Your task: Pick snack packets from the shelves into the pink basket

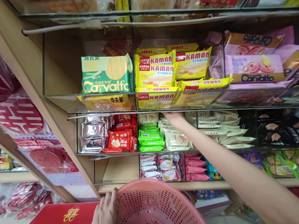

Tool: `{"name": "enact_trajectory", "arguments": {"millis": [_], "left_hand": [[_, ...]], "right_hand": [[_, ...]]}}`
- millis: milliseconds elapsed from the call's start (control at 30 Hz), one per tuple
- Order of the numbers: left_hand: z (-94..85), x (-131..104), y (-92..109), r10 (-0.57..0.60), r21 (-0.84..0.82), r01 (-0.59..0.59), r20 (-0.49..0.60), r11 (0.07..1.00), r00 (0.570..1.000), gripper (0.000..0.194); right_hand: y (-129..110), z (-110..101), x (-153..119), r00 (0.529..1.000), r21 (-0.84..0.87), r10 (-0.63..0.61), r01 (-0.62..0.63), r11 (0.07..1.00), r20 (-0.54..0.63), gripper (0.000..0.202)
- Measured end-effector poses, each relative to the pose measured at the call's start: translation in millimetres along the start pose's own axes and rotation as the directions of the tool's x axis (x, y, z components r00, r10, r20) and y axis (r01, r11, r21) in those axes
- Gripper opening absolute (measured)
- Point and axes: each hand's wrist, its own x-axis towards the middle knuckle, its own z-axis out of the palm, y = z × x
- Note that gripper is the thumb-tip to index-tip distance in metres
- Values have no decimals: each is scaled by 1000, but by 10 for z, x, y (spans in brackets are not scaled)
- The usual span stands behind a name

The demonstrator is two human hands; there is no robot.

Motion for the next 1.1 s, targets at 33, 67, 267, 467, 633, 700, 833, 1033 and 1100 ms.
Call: {"name": "enact_trajectory", "arguments": {"millis": [33,67,267,467,633,700,833,1033,1100], "left_hand": [[7,0,1,-2,-10,2,-5,1000,1000,31],[16,-3,2,-3,-22,3,-12,1000,1000,32],[24,0,28,9,-31,-10,-20,999,1000,33],[-51,49,112,50,8,-50,3,999,999,33],[-154,46,193,83,-145,-92,-67,985,994,42],[-268,-48,307,98,-375,-145,-143,916,985,40],[-555,-437,735,272,-927,150,251,344,929,39],[-645,-801,1114,506,-658,735,584,-162,634,47],[-603,-775,1069,559,-684,719,551,-123,619,40]], "right_hand": [[-36,-45,-104,999,9,12,-12,1000,-31,38],[-75,-94,-216,998,16,23,-22,1000,-55,38],[-356,-390,-929,991,-138,-93,79,987,-95,41],[-552,-569,-1892,972,59,151,-142,988,-181,43],[-505,-537,-2996,896,126,441,-432,893,-51,42],[-476,-488,-3381,868,81,497,-494,866,-20,43],[-495,-379,-3859,865,-47,500,-502,864,-49,45],[-603,-351,-4077,911,-138,408,-398,907,58,55],[-565,-430,-4151,894,-141,447,-438,888,32,62]]}}
